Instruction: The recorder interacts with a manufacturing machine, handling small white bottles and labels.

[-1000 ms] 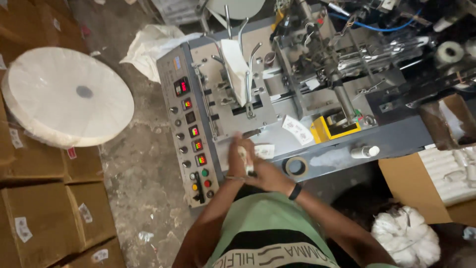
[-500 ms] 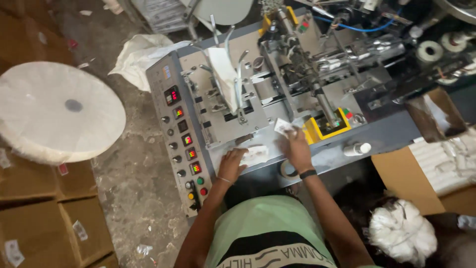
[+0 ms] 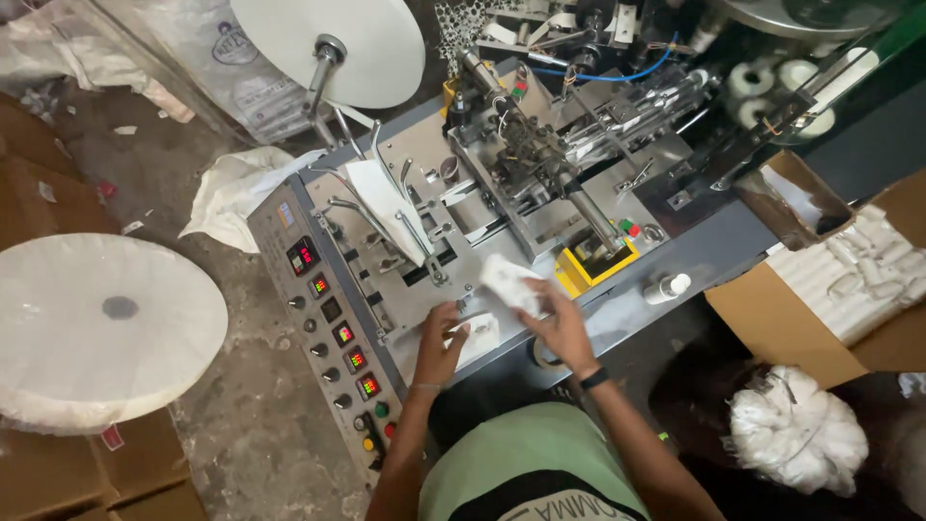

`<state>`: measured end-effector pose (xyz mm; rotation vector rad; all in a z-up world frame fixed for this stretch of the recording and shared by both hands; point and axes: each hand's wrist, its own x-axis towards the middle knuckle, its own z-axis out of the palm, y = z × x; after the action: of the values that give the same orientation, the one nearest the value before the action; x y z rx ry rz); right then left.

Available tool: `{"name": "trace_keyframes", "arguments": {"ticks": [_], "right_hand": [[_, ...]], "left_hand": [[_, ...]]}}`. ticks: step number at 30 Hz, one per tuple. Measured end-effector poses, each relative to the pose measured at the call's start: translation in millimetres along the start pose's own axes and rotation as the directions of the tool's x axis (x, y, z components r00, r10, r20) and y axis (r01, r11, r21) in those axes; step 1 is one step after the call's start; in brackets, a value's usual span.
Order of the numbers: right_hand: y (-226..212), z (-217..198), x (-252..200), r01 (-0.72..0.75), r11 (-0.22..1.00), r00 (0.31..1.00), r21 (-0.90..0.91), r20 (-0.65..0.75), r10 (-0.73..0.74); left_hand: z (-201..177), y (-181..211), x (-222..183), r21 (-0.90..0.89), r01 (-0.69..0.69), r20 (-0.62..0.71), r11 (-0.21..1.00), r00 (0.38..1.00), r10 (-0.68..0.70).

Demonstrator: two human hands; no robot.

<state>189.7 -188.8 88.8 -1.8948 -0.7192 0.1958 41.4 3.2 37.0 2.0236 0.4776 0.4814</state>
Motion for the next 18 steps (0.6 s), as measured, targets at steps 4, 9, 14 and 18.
{"name": "trace_keyframes", "arguments": {"ticks": [4,9,14,18], "right_hand": [[-74.6,12.1,-14.8,-0.082,0.94,0.948,0.332,0.317,-0.029],[-128.4,14.0,-9.8,0.298,0.953,0.897,0.044,0.329,-0.296],[-98.7,30.1,6.4,-0.151,0.982,0.893,-0.117,0.409,0.186],[-15.8,70.8,-13.7,0.327,0.927,0.851,-0.184,0.484,-0.204]], "left_hand": [[18.9,6.4,28.3,-0.755,0.265,0.026,0.6,0.926,-0.376],[8.2,43.0,43.8,-0.976,0.029,-0.074,0.215,0.887,-0.456],[-3.1,92.6,31.4,-0.712,-0.034,-0.126,0.701,0.989,-0.08],[-6.7,121.5,19.4,-0.473,-0.075,-0.117,0.878,0.993,0.022]]}}
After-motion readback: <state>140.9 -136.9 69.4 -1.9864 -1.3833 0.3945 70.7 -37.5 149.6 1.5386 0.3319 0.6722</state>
